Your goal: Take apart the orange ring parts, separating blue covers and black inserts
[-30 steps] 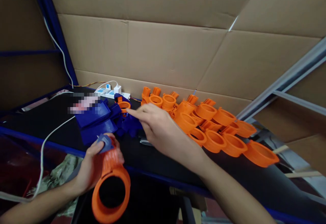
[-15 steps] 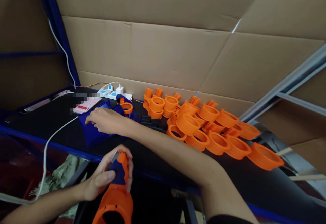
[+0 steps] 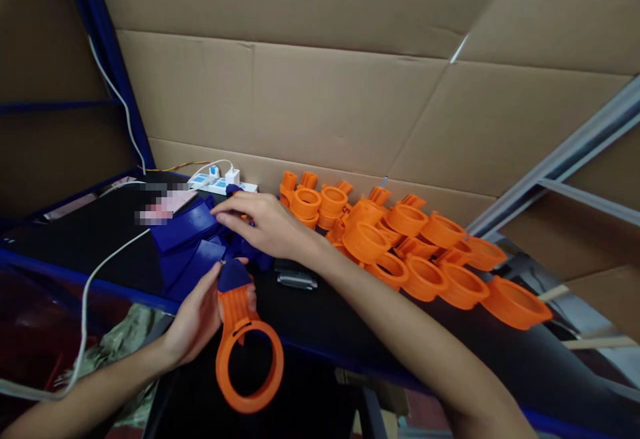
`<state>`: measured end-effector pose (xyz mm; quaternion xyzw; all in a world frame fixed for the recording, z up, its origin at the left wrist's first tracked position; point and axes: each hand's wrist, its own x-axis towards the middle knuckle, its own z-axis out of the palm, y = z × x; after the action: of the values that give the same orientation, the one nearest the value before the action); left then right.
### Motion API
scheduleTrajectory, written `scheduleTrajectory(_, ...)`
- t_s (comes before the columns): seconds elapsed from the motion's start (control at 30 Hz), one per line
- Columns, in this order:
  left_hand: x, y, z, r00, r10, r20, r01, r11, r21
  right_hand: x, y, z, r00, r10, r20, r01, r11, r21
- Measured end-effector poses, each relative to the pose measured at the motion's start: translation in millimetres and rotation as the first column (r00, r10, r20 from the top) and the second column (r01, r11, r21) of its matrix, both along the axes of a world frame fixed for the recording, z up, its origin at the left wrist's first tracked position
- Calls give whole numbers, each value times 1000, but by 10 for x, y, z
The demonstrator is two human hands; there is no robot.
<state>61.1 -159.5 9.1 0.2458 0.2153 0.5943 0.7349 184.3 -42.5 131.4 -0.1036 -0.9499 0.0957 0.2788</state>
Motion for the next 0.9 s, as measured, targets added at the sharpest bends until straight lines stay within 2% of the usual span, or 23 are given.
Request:
scheduleTrajectory(0.13,-14,61,-26,1000,5,-9,-5,1000,-14,411,-312,-57,989,25,149,-48,987,150)
scheduleTrajectory(0.23,-24,87,-23,999,6,-42,-7,1000,-27,554,-419,-231,972,-103,211,35,952,304)
scheduleTrajectory(0.33,-35,103,4,993,47,-108,-55,996,-71,573,-455,-387,961,-211,177,122,902,414)
scheduleTrajectory(0.4,-41,114,14,986,45,-163,-58,995,-80,552,-492,-451,958,-250,138,154,860,486)
scheduleTrajectory(0.57,-42,170,6,961,-43,-273,40,999,-16,499,-629,-528,929,-364,72,225,707,670)
scheduleTrajectory(0.63,-33,202,9,953,-67,-296,73,997,10,490,-656,-560,908,-411,84,234,661,713)
scheduleTrajectory(0.7,-22,233,19,950,-87,-299,99,995,24,484,-655,-604,895,-430,116,222,656,722)
scheduleTrajectory(0.9,-10,301,39,965,-74,-251,81,997,19,475,-603,-712,882,-450,140,282,742,608)
